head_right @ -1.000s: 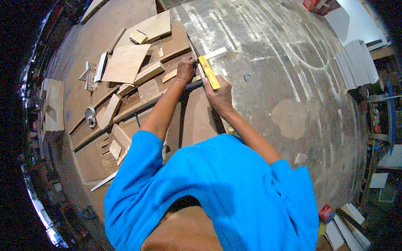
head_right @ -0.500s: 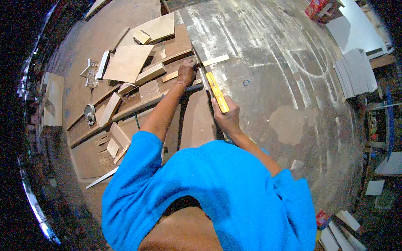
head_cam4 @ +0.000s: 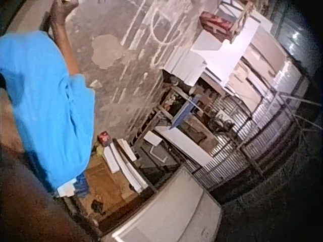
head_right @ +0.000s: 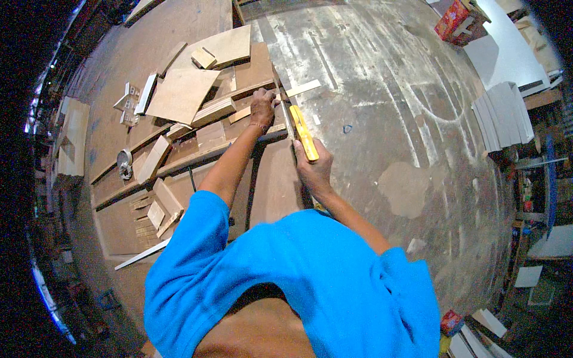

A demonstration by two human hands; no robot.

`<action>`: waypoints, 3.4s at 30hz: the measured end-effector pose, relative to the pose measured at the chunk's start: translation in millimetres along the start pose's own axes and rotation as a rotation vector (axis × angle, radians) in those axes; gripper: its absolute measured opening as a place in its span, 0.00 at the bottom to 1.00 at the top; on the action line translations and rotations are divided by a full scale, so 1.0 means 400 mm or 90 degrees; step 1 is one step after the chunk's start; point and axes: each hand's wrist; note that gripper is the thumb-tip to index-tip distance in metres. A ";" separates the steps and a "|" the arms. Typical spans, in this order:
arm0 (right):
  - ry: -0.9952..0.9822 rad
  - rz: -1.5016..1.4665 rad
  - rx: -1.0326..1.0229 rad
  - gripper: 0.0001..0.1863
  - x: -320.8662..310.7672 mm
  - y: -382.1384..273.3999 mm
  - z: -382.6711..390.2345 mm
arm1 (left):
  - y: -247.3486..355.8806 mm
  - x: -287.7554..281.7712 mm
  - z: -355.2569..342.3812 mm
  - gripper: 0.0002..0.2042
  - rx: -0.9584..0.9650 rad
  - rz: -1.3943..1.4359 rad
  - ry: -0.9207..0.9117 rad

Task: The person sands the edges of several small wooden blocks using a piece of sandpaper. Then the person positions a long wooden strip on a workbench and cuts it into two pieces using a handsaw.

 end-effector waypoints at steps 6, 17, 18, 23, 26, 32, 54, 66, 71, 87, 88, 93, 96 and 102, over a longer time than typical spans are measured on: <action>0.004 0.031 -0.048 0.09 0.004 -0.022 -0.005 | -0.019 0.003 -0.004 0.06 0.051 0.019 0.008; -0.003 0.055 -0.045 0.09 -0.001 -0.011 0.007 | -0.007 0.019 -0.019 0.05 0.199 -0.008 0.003; -0.007 0.048 -0.030 0.09 0.003 -0.018 0.000 | -0.008 0.020 -0.022 0.05 0.192 -0.003 0.005; -0.011 0.073 -0.077 0.10 0.029 -0.018 -0.033 | -0.032 0.032 -0.056 0.04 0.162 -0.029 0.010; 0.008 0.072 -0.090 0.10 0.036 -0.011 -0.045 | -0.021 0.050 -0.065 0.04 0.158 0.001 0.002; -0.002 0.077 -0.053 0.08 0.023 0.002 -0.044 | -0.023 0.086 -0.069 0.02 0.199 0.003 -0.012; -0.011 0.090 -0.074 0.08 0.045 -0.011 -0.063 | -0.060 0.014 -0.061 0.05 0.199 0.100 -0.011; -0.028 0.089 -0.064 0.10 0.035 -0.026 -0.033 | -0.088 -0.057 -0.049 0.08 0.204 0.125 -0.081; -0.005 0.055 -0.051 0.10 0.035 -0.017 -0.035 | -0.102 -0.067 -0.037 0.05 0.203 0.119 -0.065; 0.056 0.047 -0.124 0.10 0.030 0.021 -0.080 | -0.096 -0.007 -0.034 0.07 0.180 0.025 0.007; 0.052 0.046 -0.115 0.10 0.030 0.025 -0.079 | -0.098 -0.006 -0.034 0.06 0.184 0.028 0.020; 0.022 0.052 -0.109 0.11 0.034 0.036 -0.079 | -0.095 -0.021 -0.030 0.07 0.105 -0.027 -0.006; 0.030 0.022 -0.127 0.12 0.040 0.030 -0.076 | -0.088 -0.033 -0.036 0.07 0.134 -0.025 -0.018; 0.018 0.052 -0.112 0.12 0.049 0.033 -0.074 | -0.083 -0.030 -0.047 0.06 0.176 0.025 0.018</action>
Point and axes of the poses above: each hand's wrist, its own z-axis away from the middle knuckle, its own x-axis out of the palm, y = z × x, and after that the axes turned 4 degrees about y, right-handed
